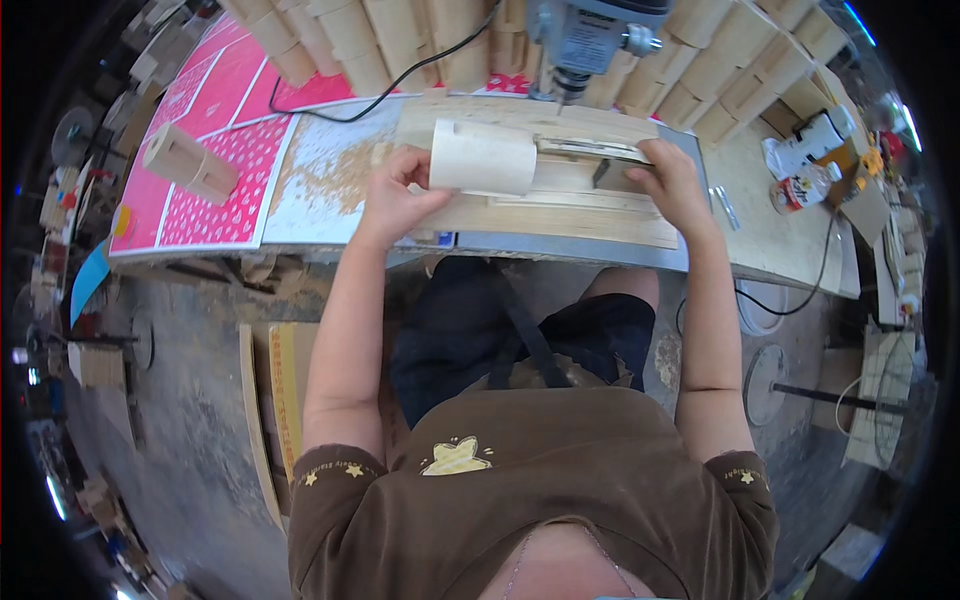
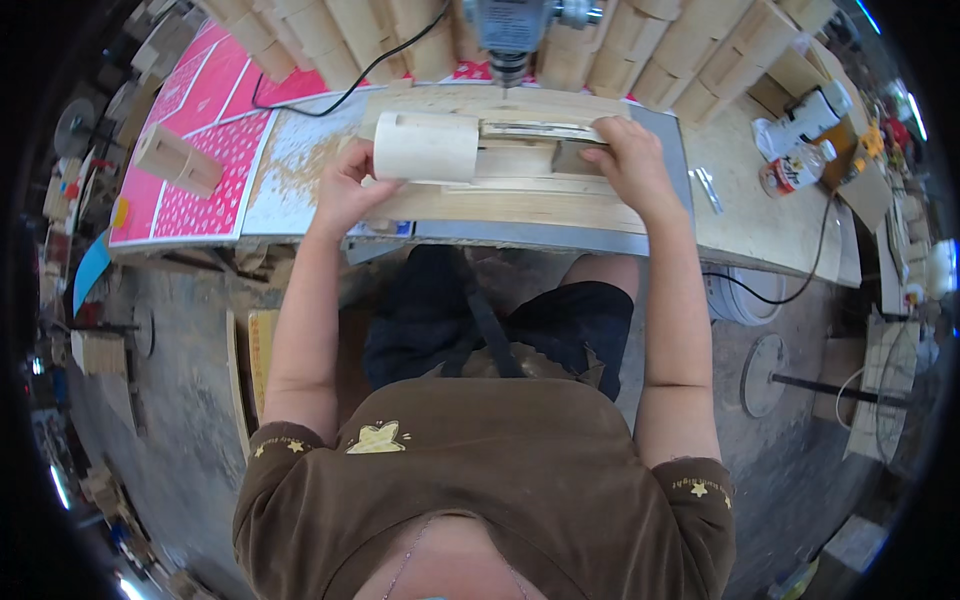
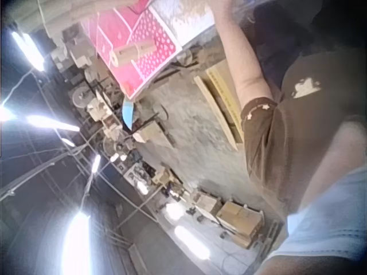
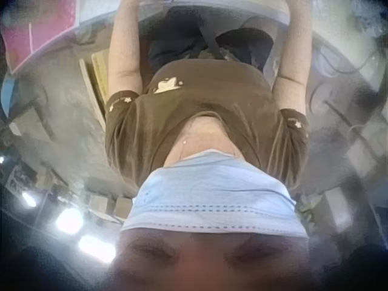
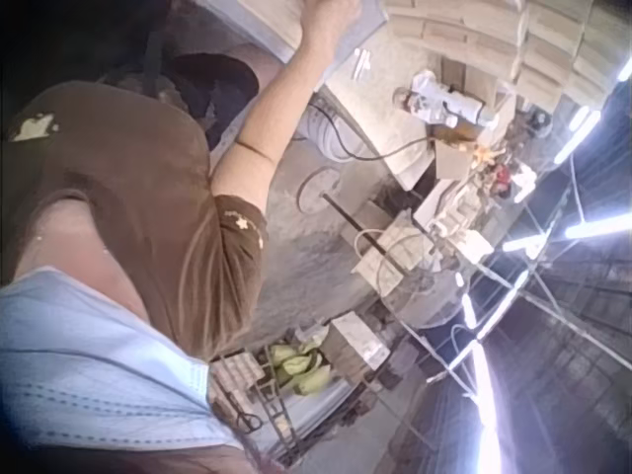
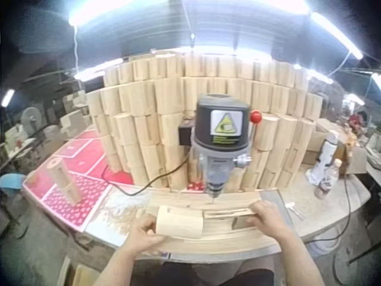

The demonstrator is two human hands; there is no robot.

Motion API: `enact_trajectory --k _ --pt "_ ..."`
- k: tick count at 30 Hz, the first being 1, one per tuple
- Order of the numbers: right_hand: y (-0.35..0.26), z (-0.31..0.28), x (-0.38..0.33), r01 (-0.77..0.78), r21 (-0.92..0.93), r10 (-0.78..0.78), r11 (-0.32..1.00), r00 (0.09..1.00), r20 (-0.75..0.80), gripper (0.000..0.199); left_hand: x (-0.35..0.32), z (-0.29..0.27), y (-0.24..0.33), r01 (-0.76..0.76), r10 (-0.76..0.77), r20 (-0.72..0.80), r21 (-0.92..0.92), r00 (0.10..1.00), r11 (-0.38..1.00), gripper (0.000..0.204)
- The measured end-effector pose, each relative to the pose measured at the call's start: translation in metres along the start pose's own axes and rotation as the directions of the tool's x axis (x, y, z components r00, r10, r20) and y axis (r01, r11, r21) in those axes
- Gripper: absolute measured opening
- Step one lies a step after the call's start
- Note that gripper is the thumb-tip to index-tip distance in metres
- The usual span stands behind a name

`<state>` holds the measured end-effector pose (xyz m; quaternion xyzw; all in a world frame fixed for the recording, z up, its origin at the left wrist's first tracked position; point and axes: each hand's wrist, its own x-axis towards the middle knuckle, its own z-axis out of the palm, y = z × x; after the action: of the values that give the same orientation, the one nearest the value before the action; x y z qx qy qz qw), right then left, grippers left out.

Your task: Drilling holes into cylindrical wooden blanks using a benchtop drill press machine.

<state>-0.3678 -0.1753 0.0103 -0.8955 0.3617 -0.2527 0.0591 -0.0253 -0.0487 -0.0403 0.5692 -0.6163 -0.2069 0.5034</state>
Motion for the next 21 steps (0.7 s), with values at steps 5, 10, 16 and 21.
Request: enact_trajectory --k 5,10,16,21 --pt "-0.004 -0.001 -0.003 -0.008 0.020 0.009 1.000 1.000 -0.022 0.029 -0.010 -0.055 0.021 0.333 -0.370 -0.007 -0.424 0.929 0.842 0.022" --pt "-0.025 -0.003 -0.008 0.030 0.044 -0.030 0.999 0.999 -0.010 0.032 -0.032 -0.099 0.020 0.378 -0.482 -0.120 -0.472 0.868 0.797 0.024" --pt "-0.023 -0.002 -0.020 0.034 0.028 -0.033 0.999 0.998 -0.049 0.036 -0.036 -0.158 0.042 0.504 -0.399 -0.412 0.184 0.819 0.844 0.030" --pt "-0.028 0.000 -0.018 0.000 0.015 0.000 1.000 0.999 -0.041 0.037 -0.009 -0.244 0.032 0.398 0.062 -0.519 0.723 0.853 0.565 0.033"
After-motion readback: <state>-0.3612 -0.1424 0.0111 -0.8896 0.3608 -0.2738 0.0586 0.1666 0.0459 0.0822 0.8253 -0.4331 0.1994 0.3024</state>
